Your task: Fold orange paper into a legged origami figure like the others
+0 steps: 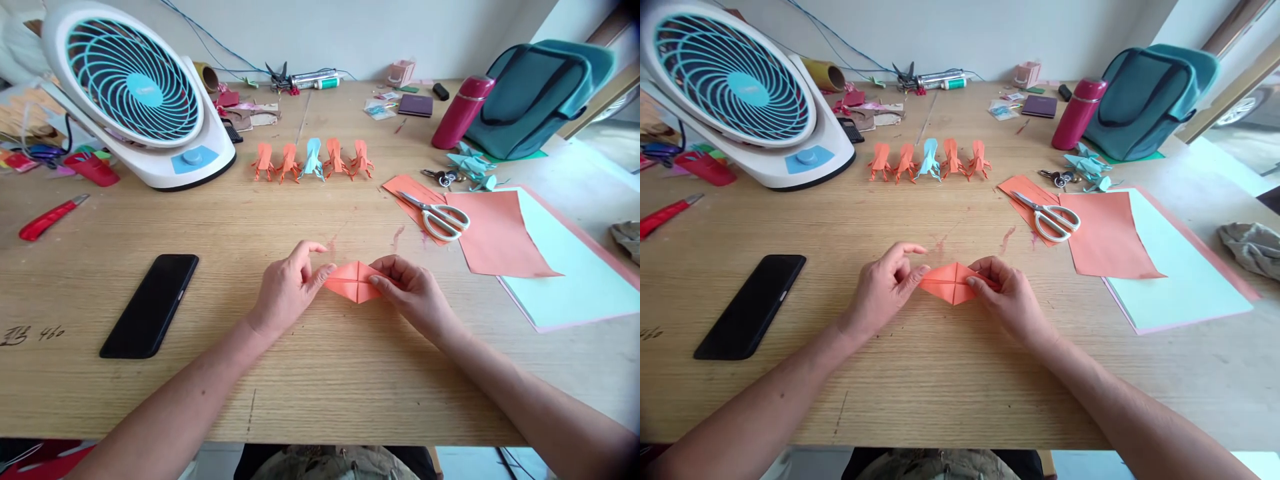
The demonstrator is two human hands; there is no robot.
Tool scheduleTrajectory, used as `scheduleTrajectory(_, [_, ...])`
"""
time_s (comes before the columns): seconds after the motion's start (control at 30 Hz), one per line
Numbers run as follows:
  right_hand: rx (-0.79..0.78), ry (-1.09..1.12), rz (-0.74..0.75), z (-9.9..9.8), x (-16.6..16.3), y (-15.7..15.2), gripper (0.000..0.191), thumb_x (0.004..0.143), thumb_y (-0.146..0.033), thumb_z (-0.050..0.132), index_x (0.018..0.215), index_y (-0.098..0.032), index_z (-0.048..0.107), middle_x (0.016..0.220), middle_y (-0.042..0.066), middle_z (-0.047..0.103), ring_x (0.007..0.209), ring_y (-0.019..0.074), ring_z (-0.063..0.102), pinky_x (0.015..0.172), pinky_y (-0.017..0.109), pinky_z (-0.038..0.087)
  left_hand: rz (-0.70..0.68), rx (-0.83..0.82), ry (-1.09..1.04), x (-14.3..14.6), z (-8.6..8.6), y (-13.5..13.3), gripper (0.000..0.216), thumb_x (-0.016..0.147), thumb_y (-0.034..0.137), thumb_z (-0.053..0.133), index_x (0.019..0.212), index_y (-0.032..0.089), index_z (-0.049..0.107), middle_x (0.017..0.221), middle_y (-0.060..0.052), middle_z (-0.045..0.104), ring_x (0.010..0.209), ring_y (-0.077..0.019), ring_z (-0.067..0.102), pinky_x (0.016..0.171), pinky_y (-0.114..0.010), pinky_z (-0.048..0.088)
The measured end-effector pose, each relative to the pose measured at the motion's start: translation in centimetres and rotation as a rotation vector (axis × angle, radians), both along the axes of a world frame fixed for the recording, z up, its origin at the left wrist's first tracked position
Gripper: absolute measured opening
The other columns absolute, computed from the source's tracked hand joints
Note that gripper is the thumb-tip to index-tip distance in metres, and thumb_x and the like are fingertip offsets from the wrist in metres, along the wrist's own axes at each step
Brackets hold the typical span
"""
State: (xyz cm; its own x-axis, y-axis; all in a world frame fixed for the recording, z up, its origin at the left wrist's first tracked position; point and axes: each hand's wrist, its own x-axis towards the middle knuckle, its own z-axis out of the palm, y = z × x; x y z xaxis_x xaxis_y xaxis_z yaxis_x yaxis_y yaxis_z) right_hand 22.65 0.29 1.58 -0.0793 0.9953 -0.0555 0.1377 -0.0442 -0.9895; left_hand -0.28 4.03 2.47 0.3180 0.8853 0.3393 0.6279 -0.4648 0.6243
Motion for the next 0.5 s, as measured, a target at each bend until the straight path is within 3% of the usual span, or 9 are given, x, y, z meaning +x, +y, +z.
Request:
scheduleTrajectory(0.07, [-0.016, 0.057, -0.014, 0.1, 0.0, 0.2, 0.027, 0.086, -0.044, 0.072, 0.093, -0.019, 0.065, 0.078, 0.0, 0.065, 0.068, 0.0114, 0.055, 0.061, 0.025, 0.041, -0.004, 0.249, 0.027, -0.1, 0.3, -0.1, 0.03, 0.099, 0.04, 0.058, 0.117, 0.017, 0.06, 0.075, 0.0, 0.059, 0.07, -0.0169, 0.057, 0.072, -0.03, 0.045])
scheduleTrajectory(0.13, [-0.038, 0.102, -0.017, 0.3, -0.1, 0.3, 0.032, 0.084, -0.047, 0.074, 0.092, -0.018, 0.064, 0.071, -0.002, 0.061, 0.062, 0.01, 0.05, 0.057, 0.024, 0.038, -0.105, 0.491, 0.075, 0.0, 0.7, -0.3, 0.028, 0.096, 0.036, 0.062, 0.118, 0.018, 0.059, 0.096, -0.008, 0.067, 0.091, -0.0221, 0.061, 0.085, -0.035, 0.048])
scheduleTrajectory(0.27, [-0.083, 0.157, 0.009, 0.8, -0.3, 0.2, 0.041, 0.081, -0.052, 0.074, 0.097, -0.017, 0.062, 0.066, -0.004, 0.056, 0.059, 0.0093, 0.045, 0.054, 0.024, 0.031, -0.35, 0.787, 0.198, 0.9, 1.0, -1.1, 0.019, 0.093, 0.022, 0.069, 0.11, 0.024, 0.063, 0.108, -0.004, 0.073, 0.103, -0.0201, 0.065, 0.093, -0.034, 0.049])
scheduleTrajectory(0.37, [-0.096, 0.081, 0.084, 1.0, -0.3, -0.1, 0.04, 0.086, -0.053, 0.068, 0.103, -0.017, 0.059, 0.068, -0.004, 0.057, 0.06, 0.0103, 0.046, 0.054, 0.025, 0.032, -0.41, 0.862, 0.223, 1.7, 0.7, -1.6, 0.016, 0.093, 0.012, 0.068, 0.107, 0.019, 0.066, 0.104, -0.002, 0.076, 0.1, -0.0173, 0.068, 0.088, -0.031, 0.052])
scheduleTrajectory(0.5, [0.005, -0.297, 0.197, 1.3, -0.1, -1.0, 0.02, 0.093, -0.037, 0.061, 0.102, -0.019, 0.062, 0.065, -0.004, 0.056, 0.058, 0.0114, 0.047, 0.055, 0.026, 0.034, -0.455, 0.735, 0.209, 2.1, -0.1, -2.6, 0.004, 0.094, 0.013, 0.067, 0.098, 0.014, 0.067, 0.107, -0.008, 0.076, 0.102, -0.0194, 0.07, 0.092, -0.034, 0.057])
